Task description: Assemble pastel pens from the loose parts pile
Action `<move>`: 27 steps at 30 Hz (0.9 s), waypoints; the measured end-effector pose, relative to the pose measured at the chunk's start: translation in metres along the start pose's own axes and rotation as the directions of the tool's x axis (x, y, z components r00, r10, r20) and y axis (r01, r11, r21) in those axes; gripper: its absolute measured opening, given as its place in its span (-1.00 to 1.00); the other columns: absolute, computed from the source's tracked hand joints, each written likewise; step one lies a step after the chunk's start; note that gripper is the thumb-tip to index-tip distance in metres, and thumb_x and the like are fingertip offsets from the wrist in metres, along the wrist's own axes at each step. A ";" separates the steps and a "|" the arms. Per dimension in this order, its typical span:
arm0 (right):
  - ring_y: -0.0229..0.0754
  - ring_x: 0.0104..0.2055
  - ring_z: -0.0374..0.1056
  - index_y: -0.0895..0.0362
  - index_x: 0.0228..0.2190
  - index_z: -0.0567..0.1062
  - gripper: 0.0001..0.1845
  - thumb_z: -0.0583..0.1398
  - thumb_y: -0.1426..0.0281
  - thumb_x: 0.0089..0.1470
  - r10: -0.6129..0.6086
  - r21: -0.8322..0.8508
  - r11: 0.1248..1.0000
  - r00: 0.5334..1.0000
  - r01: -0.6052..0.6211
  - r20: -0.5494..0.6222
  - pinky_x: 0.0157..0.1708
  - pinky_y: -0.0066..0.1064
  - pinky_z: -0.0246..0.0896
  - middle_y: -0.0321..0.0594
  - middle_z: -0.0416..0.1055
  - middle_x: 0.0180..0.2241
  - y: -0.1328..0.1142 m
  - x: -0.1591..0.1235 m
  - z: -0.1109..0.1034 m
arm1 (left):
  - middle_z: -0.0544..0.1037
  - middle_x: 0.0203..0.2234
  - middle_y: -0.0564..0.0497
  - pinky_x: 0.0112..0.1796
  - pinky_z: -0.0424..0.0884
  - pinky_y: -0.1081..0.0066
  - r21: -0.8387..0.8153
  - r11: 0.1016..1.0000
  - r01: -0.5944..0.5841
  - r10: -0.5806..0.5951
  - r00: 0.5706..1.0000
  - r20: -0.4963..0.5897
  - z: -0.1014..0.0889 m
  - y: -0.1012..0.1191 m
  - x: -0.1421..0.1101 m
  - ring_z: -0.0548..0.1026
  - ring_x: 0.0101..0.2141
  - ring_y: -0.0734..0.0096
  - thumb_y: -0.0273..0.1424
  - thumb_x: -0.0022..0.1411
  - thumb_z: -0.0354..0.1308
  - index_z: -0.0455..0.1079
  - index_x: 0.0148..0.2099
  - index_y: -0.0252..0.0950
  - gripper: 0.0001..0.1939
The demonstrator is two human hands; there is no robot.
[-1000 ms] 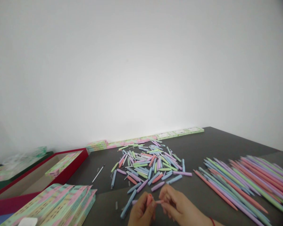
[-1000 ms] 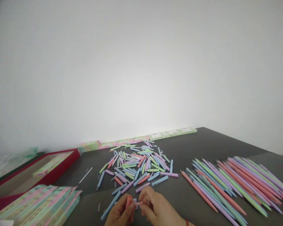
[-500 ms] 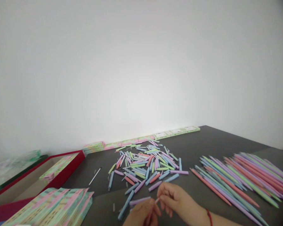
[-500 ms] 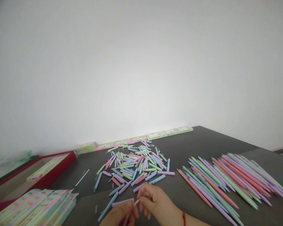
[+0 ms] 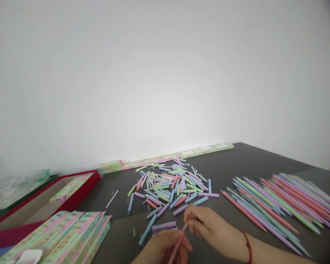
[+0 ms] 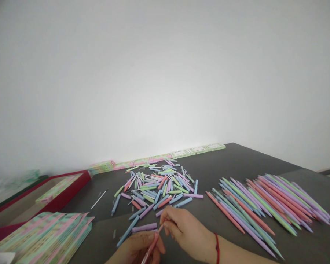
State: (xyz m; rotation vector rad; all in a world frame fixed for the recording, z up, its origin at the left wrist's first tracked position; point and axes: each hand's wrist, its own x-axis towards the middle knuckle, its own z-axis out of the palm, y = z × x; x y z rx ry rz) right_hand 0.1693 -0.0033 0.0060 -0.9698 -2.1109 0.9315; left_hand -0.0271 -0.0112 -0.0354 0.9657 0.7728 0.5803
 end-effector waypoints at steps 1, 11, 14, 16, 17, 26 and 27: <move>-0.30 -0.47 0.23 0.11 -0.34 0.34 -0.86 0.01 0.52 0.10 0.001 -0.015 1.000 1.000 -0.001 -0.012 -0.46 -0.52 0.09 -0.35 0.33 -0.48 0.000 0.000 -0.001 | 0.43 -0.70 0.03 -0.67 -0.04 0.52 0.018 1.000 -0.004 0.003 1.000 0.008 0.000 0.001 -0.001 0.25 -0.73 0.60 -0.13 0.13 0.04 0.48 -0.35 -0.43 -0.58; -0.29 -0.39 0.31 0.11 -0.40 0.37 -0.85 0.03 0.52 0.11 -0.084 -0.139 0.986 0.995 0.090 0.055 -0.38 -0.55 0.10 -0.32 0.42 -0.44 -0.005 -0.002 0.004 | 0.30 -0.76 0.15 -0.65 -0.17 0.47 -0.046 0.998 -0.046 0.048 0.997 0.056 -0.005 -0.013 0.020 0.12 -0.75 0.64 -0.26 -0.24 0.28 0.31 -0.41 -0.32 -0.67; -0.30 -0.40 0.30 0.11 -0.42 0.38 -0.84 0.03 0.52 0.12 -0.070 -0.136 0.988 0.996 0.077 0.057 -0.38 -0.56 0.10 -0.33 0.41 -0.46 -0.003 -0.003 0.007 | 0.27 -0.74 0.15 -0.63 -0.19 0.44 0.002 0.996 -0.086 0.086 0.996 0.014 -0.001 -0.013 0.021 0.10 -0.72 0.63 -0.31 -0.22 0.18 0.32 -0.46 -0.32 -0.78; -0.30 -0.41 0.30 0.11 -0.41 0.37 -0.83 0.02 0.53 0.11 -0.055 -0.123 0.991 0.997 0.061 0.053 -0.39 -0.56 0.10 -0.34 0.41 -0.46 -0.002 -0.003 0.007 | 0.24 -0.74 0.16 -0.62 -0.21 0.44 -0.003 0.996 -0.091 0.091 0.996 0.005 0.001 -0.011 0.020 0.08 -0.73 0.64 -0.36 -0.25 0.13 0.32 -0.48 -0.32 -0.82; -0.30 -0.41 0.29 0.11 -0.39 0.37 -0.84 0.02 0.53 0.11 -0.050 -0.122 0.991 0.998 0.055 0.045 -0.40 -0.55 0.10 -0.34 0.41 -0.45 -0.002 -0.003 0.006 | 0.23 -0.75 0.17 -0.62 -0.21 0.44 -0.007 0.996 -0.087 0.087 0.996 0.005 0.002 -0.010 0.019 0.06 -0.73 0.64 -0.38 -0.27 0.11 0.31 -0.49 -0.31 -0.83; -0.26 -0.40 0.25 0.10 -0.39 0.34 -0.86 0.00 0.48 0.13 -0.057 -0.208 0.976 0.998 0.058 0.013 -0.38 -0.49 0.08 -0.30 0.36 -0.43 -0.004 -0.003 0.001 | 0.17 -0.83 0.22 -0.65 -0.21 0.45 -0.026 0.995 -0.098 0.099 0.995 0.032 -0.003 -0.018 0.027 0.03 -0.78 0.67 -0.12 -0.25 0.27 0.31 -0.51 -0.30 -0.63; -0.26 -0.40 0.25 0.10 -0.38 0.34 -0.86 0.00 0.48 0.14 -0.055 -0.214 0.975 0.998 0.057 0.015 -0.38 -0.49 0.08 -0.30 0.36 -0.43 -0.004 -0.003 0.001 | 0.18 -0.83 0.22 -0.67 -0.21 0.45 -0.034 0.994 -0.106 0.108 0.993 0.042 -0.005 -0.020 0.029 0.03 -0.78 0.67 -0.08 -0.25 0.28 0.31 -0.50 -0.29 -0.60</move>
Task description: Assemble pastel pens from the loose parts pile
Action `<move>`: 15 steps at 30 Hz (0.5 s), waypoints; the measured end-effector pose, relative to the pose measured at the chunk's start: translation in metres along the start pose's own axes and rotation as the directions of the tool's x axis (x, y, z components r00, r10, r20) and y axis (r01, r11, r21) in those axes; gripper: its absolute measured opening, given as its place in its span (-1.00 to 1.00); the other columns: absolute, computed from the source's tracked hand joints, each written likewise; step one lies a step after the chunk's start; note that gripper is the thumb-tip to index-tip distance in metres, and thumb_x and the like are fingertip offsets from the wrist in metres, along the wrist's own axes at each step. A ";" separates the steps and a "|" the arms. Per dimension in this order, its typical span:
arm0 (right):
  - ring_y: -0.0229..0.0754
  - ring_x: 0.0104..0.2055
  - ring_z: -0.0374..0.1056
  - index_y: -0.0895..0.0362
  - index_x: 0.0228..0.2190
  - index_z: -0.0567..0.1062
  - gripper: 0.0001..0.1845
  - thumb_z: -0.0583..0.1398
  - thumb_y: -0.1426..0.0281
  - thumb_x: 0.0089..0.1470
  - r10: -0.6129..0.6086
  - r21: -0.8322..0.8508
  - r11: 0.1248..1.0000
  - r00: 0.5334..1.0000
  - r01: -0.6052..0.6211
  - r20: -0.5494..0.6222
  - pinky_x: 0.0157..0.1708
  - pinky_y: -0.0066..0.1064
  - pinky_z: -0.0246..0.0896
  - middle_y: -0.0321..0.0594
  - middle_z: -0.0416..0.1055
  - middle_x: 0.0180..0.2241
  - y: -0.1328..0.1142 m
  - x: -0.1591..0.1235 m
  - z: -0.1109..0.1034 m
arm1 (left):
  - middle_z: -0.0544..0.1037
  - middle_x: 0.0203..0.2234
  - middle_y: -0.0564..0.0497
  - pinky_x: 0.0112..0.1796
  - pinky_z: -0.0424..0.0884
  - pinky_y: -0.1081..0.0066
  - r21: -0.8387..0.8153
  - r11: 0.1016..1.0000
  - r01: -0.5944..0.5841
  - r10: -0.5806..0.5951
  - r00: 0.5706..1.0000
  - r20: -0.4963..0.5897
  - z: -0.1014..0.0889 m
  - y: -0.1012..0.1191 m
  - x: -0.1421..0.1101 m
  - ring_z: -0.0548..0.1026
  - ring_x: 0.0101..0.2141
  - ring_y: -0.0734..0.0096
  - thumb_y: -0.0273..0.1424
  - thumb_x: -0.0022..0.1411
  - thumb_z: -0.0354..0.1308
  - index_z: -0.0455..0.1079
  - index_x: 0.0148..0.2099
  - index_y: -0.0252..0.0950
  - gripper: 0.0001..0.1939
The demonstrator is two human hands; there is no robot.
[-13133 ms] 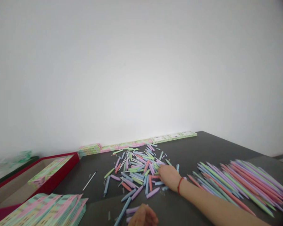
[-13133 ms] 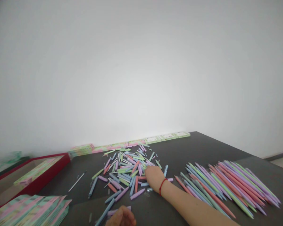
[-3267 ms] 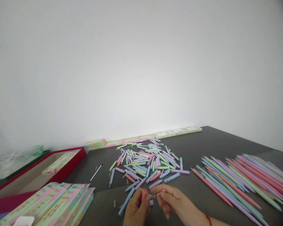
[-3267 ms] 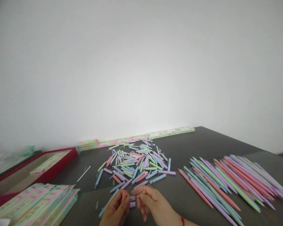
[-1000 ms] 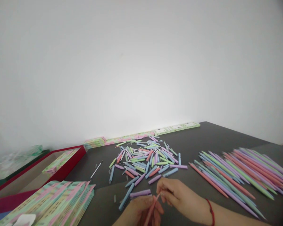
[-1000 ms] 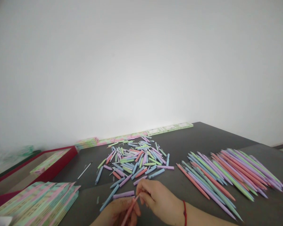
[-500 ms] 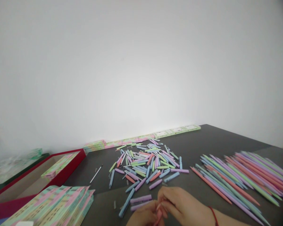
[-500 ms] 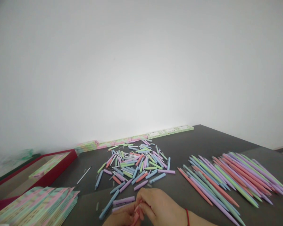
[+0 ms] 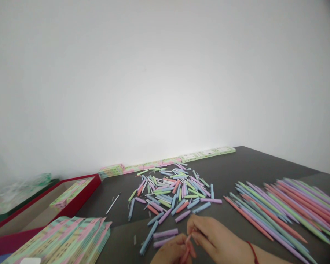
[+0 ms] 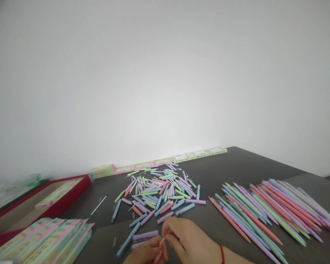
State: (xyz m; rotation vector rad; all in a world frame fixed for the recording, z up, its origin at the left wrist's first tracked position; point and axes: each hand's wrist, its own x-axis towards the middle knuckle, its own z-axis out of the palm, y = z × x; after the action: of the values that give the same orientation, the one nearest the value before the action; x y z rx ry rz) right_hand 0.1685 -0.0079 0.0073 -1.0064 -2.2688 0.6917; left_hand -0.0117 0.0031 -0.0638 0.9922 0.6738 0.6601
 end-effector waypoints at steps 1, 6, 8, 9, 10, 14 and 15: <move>-0.26 -0.40 0.25 0.10 -0.38 0.34 -0.85 -0.01 0.48 0.14 0.003 -0.005 1.000 1.000 -0.003 0.002 -0.38 -0.49 0.09 -0.30 0.36 -0.43 0.000 0.000 0.000 | 0.18 -0.83 0.22 -0.68 -0.21 0.46 -0.009 1.000 -0.010 0.010 1.000 0.009 -0.001 -0.001 0.001 0.03 -0.79 0.67 -0.06 -0.24 0.29 0.31 -0.49 -0.29 -0.58; -0.24 -0.37 0.28 0.11 -0.36 0.35 -0.85 -0.01 0.50 0.13 -0.023 -0.035 0.999 1.000 0.024 0.019 -0.36 -0.49 0.11 -0.27 0.39 -0.41 0.000 -0.001 0.000 | 0.20 -0.82 0.22 -0.69 -0.21 0.48 -0.061 0.998 -0.024 0.027 0.998 0.056 -0.002 -0.001 -0.001 0.01 -0.79 0.66 -0.10 -0.16 0.28 0.32 -0.46 -0.29 -0.63; -0.23 -0.35 0.30 0.12 -0.36 0.37 -0.83 -0.01 0.50 0.13 -0.057 -0.047 0.997 0.996 0.060 0.061 -0.33 -0.47 0.13 -0.24 0.41 -0.39 -0.004 -0.002 -0.002 | 0.24 -0.80 0.19 -0.68 -0.20 0.48 -0.066 0.997 -0.027 0.030 0.998 0.051 -0.001 -0.002 -0.002 0.05 -0.77 0.66 -0.13 -0.13 0.28 0.34 -0.44 -0.31 -0.65; -0.21 -0.33 0.31 0.13 -0.37 0.38 -0.81 -0.02 0.50 0.13 -0.075 -0.056 0.995 0.993 0.080 0.086 -0.31 -0.46 0.14 -0.22 0.42 -0.37 -0.007 -0.002 -0.003 | 0.26 -0.77 0.18 -0.66 -0.18 0.49 -0.069 0.997 -0.035 0.038 0.999 0.034 -0.001 -0.002 -0.002 0.07 -0.76 0.65 -0.15 -0.13 0.28 0.35 -0.43 -0.32 -0.65; -0.20 -0.32 0.31 0.13 -0.36 0.39 -0.80 -0.02 0.49 0.14 -0.089 -0.063 0.993 0.990 0.096 0.109 -0.29 -0.44 0.14 -0.20 0.43 -0.36 -0.011 -0.002 -0.004 | 0.28 -0.75 0.16 -0.65 -0.16 0.49 -0.076 0.996 -0.038 0.039 0.999 0.015 -0.001 -0.003 -0.002 0.10 -0.74 0.65 -0.16 -0.13 0.29 0.35 -0.41 -0.33 -0.65; -0.18 -0.30 0.33 0.13 -0.17 0.37 -0.75 0.08 0.46 0.07 -0.061 -0.031 0.997 0.993 0.065 0.105 -0.26 -0.44 0.16 -0.19 0.44 -0.31 -0.019 -0.002 -0.006 | 0.34 -0.69 0.11 -0.61 -0.08 0.51 -0.119 0.993 -0.014 0.010 0.999 -0.030 0.000 -0.003 -0.003 0.22 -0.69 0.60 -0.20 -0.21 0.32 0.35 -0.40 -0.35 -0.62; -0.20 -0.31 0.33 0.13 -0.11 0.34 -0.68 0.11 0.46 0.04 -0.039 -0.013 0.999 0.996 0.041 0.085 -0.28 -0.46 0.17 -0.21 0.43 -0.32 -0.019 -0.002 -0.005 | 0.35 -0.68 0.11 -0.61 -0.07 0.52 -0.122 0.992 -0.020 0.017 0.999 -0.030 0.000 -0.002 -0.003 0.24 -0.68 0.60 -0.21 -0.21 0.32 0.34 -0.41 -0.34 -0.63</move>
State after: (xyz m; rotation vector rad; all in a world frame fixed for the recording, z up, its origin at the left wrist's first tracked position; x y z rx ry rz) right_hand 0.1639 -0.0194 0.0224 -0.9522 -2.3636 0.7143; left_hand -0.0133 -0.0003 -0.0646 0.8779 0.6423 0.7248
